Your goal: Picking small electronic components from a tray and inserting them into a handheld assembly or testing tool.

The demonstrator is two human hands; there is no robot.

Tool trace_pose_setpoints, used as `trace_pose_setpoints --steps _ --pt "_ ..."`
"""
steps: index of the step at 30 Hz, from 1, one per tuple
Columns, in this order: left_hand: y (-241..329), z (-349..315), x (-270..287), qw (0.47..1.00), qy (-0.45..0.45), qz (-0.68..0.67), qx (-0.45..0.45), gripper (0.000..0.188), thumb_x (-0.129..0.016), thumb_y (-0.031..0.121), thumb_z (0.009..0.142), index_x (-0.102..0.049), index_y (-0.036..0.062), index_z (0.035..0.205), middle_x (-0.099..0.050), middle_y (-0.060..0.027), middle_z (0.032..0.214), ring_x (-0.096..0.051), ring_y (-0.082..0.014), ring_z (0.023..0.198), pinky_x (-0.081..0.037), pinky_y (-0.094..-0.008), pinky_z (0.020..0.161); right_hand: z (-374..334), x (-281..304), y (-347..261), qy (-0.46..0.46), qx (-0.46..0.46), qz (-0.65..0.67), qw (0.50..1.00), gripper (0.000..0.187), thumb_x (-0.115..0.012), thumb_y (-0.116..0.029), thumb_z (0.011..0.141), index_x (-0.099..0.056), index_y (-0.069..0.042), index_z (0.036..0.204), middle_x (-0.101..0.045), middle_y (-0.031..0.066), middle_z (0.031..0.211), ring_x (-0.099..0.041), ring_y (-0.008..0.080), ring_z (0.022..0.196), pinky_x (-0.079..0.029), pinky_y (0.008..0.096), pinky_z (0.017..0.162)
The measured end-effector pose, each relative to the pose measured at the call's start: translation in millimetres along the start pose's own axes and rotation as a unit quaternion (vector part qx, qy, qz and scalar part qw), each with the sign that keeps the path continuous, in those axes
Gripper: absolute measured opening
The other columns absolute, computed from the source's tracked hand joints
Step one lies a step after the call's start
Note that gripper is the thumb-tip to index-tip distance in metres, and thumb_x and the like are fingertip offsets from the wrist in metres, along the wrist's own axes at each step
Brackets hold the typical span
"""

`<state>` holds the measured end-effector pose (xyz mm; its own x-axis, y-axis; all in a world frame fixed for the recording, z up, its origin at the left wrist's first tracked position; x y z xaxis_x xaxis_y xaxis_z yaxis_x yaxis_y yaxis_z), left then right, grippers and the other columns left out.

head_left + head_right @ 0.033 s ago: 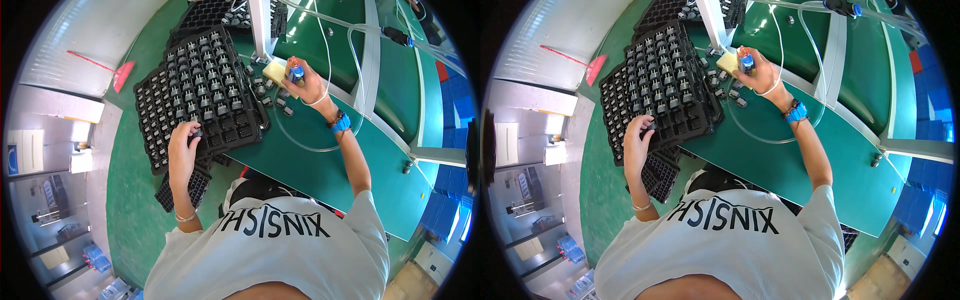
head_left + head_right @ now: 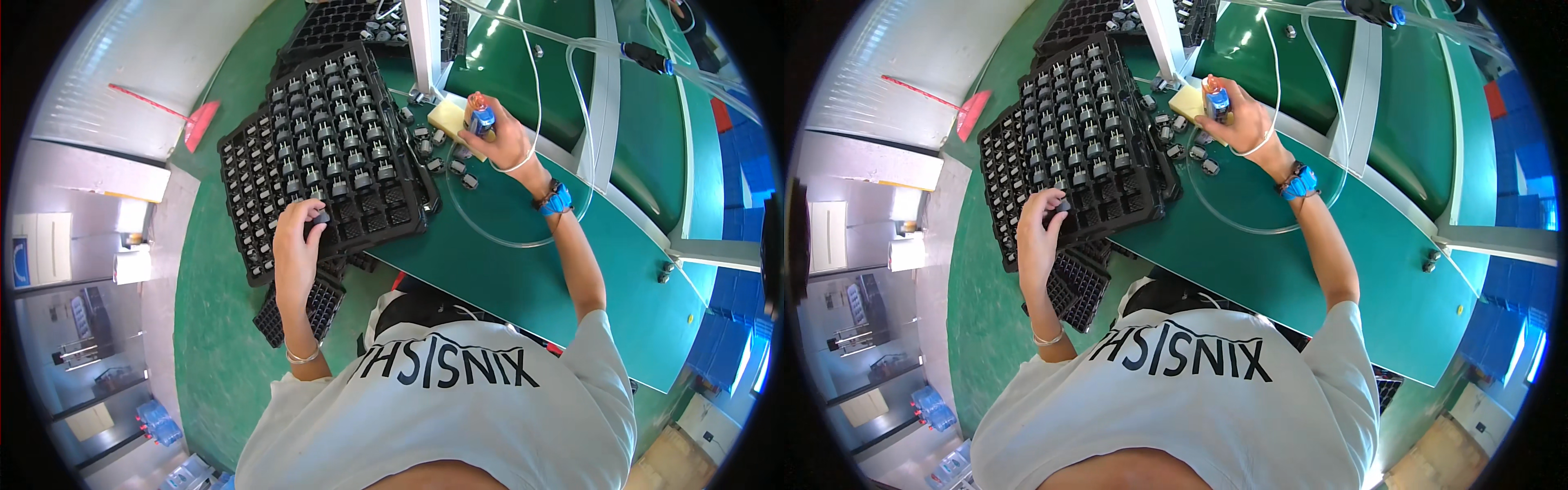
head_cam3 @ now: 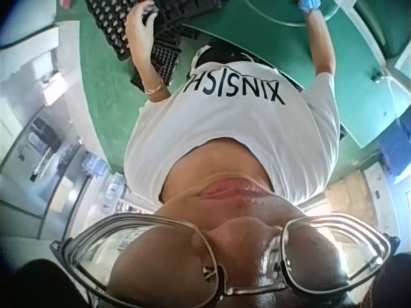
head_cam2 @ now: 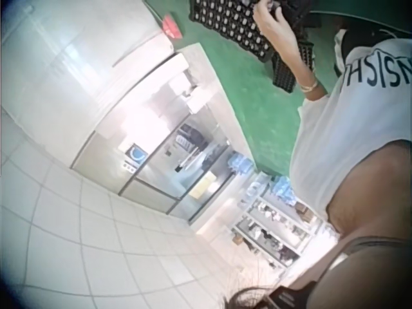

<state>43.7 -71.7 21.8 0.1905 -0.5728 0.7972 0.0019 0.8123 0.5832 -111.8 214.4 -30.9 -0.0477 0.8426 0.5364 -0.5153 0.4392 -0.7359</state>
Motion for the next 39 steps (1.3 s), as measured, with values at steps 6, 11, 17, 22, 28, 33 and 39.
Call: trace_pose_setpoints --steps 6,11,17,22,28,33,39 --pt "-6 -2 12 0.98 0.049 -0.187 0.037 0.023 -0.053 -0.01 0.079 -0.054 0.001 0.099 -0.05 -0.0053 0.093 -0.054 -0.0133 0.087 -0.045 -0.0255 0.082 -1 -3 8 0.015 -0.006 -0.061 0.998 0.049 -0.066 -0.022 0.075 -0.045 0.0 0.114 -0.059 0.021 0.079 -0.058 0.0372 0.071 -0.047 0.0395 0.064" --pt "-9 -5 3 0.967 0.05 -0.244 0.046 0.026 -0.052 -0.008 0.081 -0.052 0.0012 0.106 -0.048 -0.0044 0.097 -0.051 -0.0113 0.09 -0.044 -0.0241 0.082 1 -11 -1 0.017 -0.009 -0.073 0.997 0.038 -0.061 -0.025 0.078 -0.048 0.0 0.104 -0.057 0.0226 0.068 -0.056 0.0396 0.066 -0.045 0.0421 0.057" --pt "-8 -11 -1 0.954 0.048 -0.287 0.068 0.029 -0.052 -0.006 0.082 -0.052 0.0029 0.109 -0.047 -0.0023 0.096 -0.05 -0.0095 0.089 -0.043 -0.0228 0.083 0 -8 3 0.043 -0.003 -0.046 0.998 0.036 -0.062 -0.02 0.077 -0.048 -0.001 0.104 -0.057 0.0221 0.07 -0.056 0.0401 0.066 -0.045 0.0416 0.056" --pt "-5 -13 -5 0.945 0.038 -0.317 0.073 0.029 -0.052 -0.005 0.082 -0.051 0.0036 0.11 -0.047 -0.002 0.095 -0.05 -0.0094 0.089 -0.042 -0.0231 0.083 0 -8 2 0.038 -0.016 -0.039 0.998 0.04 -0.064 -0.02 0.076 -0.047 -0.002 0.107 -0.058 0.022 0.073 -0.057 0.0402 0.068 -0.046 0.0409 0.059" --pt "1 -10 -13 0.911 0.023 -0.407 0.053 0.025 -0.054 -0.002 0.081 -0.051 0.0012 0.106 -0.049 -0.0038 0.101 -0.051 -0.011 0.092 -0.041 -0.0249 0.085 2 -4 -3 0.034 -0.026 -0.015 0.999 0.051 -0.068 -0.025 0.073 -0.043 -0.004 0.112 -0.06 0.0203 0.08 -0.059 0.04 0.072 -0.048 0.0393 0.064" --pt "1 -14 -34 0.809 -0.077 -0.578 0.076 0.024 -0.055 0.006 0.081 -0.052 -0.0003 0.103 -0.049 -0.0079 0.111 -0.046 -0.0143 0.101 -0.034 -0.0261 0.089 5 -6 0 0.049 -0.001 -0.041 0.998 0.042 -0.066 -0.024 0.075 -0.047 -0.004 0.107 -0.06 0.0195 0.088 -0.06 0.0355 0.076 -0.048 0.0368 0.067" --pt "18 -23 -55 0.679 -0.162 -0.709 0.097 0.027 -0.056 0.015 0.087 -0.047 0.0022 0.109 -0.05 -0.011 0.113 -0.053 -0.0167 0.098 -0.045 -0.0273 0.087 38 23 62 0.157 -0.084 0.042 0.983 0.027 -0.059 -0.022 0.083 -0.05 -0.002 0.1 -0.058 0.012 0.079 -0.057 0.0117 0.071 -0.047 0.0266 0.068"
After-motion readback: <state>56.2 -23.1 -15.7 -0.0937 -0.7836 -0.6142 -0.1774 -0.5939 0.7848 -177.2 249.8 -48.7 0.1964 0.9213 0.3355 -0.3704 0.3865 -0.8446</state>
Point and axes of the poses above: each hand's wrist, its own z-axis towards the middle knuckle, its own x-axis out of the back of the hand, y = z × x, the point moved 6 cm from there along z, towards the middle knuckle
